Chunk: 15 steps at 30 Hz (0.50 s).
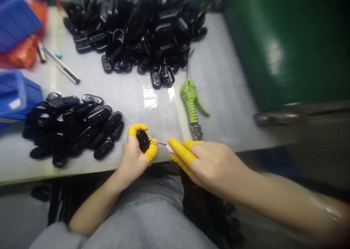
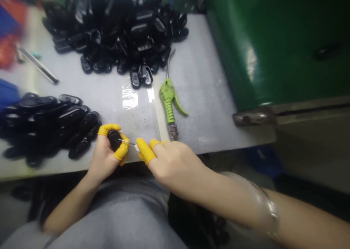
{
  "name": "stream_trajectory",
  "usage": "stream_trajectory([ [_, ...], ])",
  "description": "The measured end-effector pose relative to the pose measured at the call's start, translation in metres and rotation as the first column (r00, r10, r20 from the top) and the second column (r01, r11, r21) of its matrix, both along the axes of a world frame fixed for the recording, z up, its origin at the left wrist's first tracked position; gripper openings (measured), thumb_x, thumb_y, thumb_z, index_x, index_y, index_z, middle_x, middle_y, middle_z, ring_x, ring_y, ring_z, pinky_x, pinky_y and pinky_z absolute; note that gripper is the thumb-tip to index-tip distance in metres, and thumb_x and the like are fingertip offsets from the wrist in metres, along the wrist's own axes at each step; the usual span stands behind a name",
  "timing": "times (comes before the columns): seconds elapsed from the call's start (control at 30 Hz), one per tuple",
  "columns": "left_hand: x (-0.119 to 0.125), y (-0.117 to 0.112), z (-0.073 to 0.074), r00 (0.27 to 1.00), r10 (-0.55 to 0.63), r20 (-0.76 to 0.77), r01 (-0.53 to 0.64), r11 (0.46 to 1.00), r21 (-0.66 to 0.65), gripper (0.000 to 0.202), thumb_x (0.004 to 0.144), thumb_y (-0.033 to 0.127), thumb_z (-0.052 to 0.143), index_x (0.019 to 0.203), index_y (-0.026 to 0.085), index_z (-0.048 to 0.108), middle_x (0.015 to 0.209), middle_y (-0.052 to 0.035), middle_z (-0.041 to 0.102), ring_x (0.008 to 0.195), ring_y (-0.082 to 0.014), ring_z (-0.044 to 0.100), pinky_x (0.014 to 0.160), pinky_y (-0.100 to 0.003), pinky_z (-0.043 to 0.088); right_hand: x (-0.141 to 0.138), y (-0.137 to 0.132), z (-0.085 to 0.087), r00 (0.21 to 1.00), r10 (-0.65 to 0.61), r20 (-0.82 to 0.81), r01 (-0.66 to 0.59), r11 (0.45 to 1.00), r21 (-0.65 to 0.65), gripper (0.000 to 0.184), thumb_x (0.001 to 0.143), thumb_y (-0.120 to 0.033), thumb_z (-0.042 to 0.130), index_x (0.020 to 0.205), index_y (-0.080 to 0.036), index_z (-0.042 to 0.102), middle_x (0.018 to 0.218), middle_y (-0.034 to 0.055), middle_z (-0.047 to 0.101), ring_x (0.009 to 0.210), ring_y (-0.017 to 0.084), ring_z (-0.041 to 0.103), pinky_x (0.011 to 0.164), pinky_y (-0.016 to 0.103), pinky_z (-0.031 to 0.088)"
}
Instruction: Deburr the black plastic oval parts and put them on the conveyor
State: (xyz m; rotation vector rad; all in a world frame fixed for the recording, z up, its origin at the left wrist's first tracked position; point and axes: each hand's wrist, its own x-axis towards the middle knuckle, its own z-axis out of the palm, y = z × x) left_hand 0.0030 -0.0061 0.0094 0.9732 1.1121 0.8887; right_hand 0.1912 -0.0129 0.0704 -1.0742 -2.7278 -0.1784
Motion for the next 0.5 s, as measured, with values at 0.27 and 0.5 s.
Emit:
stream_trajectory([
  [0.27,0.000,0.001,-0.001,0.997,0.033,0.073,-0.031,0.999,-0.028,0.037,0.084,0.032,0.067,0.107,0.024,0.040,0.078,0.0049,0.054,0.047,-0.0053,0.049,0.041,-0.017,0.041,0.001,-0.003,0.021,0.992,-0.076,-0.098,0.074,0.997,-0.028,0.023,0.098,-0.020,0.045,0.102,-0.010,0.066,0.063,0.0036,0.061,0.052,0.015,0.053,0.049,0.030,0.040],
  [0.5,-0.003,-0.004,-0.005,0.988,-0.011,0.151,0.001,0.998,0.068,0.039,0.086,0.030,0.065,0.118,0.028,0.043,0.103,-0.0006,0.055,0.062,-0.0059,0.053,0.055,-0.020,0.048,-0.030,-0.041,0.058,0.994,0.029,-0.108,-0.044,0.990,-0.133,0.027,0.089,-0.014,0.050,0.066,-0.025,0.058,0.052,-0.0006,0.049,0.048,0.014,0.038,0.046,0.031,0.033],
])
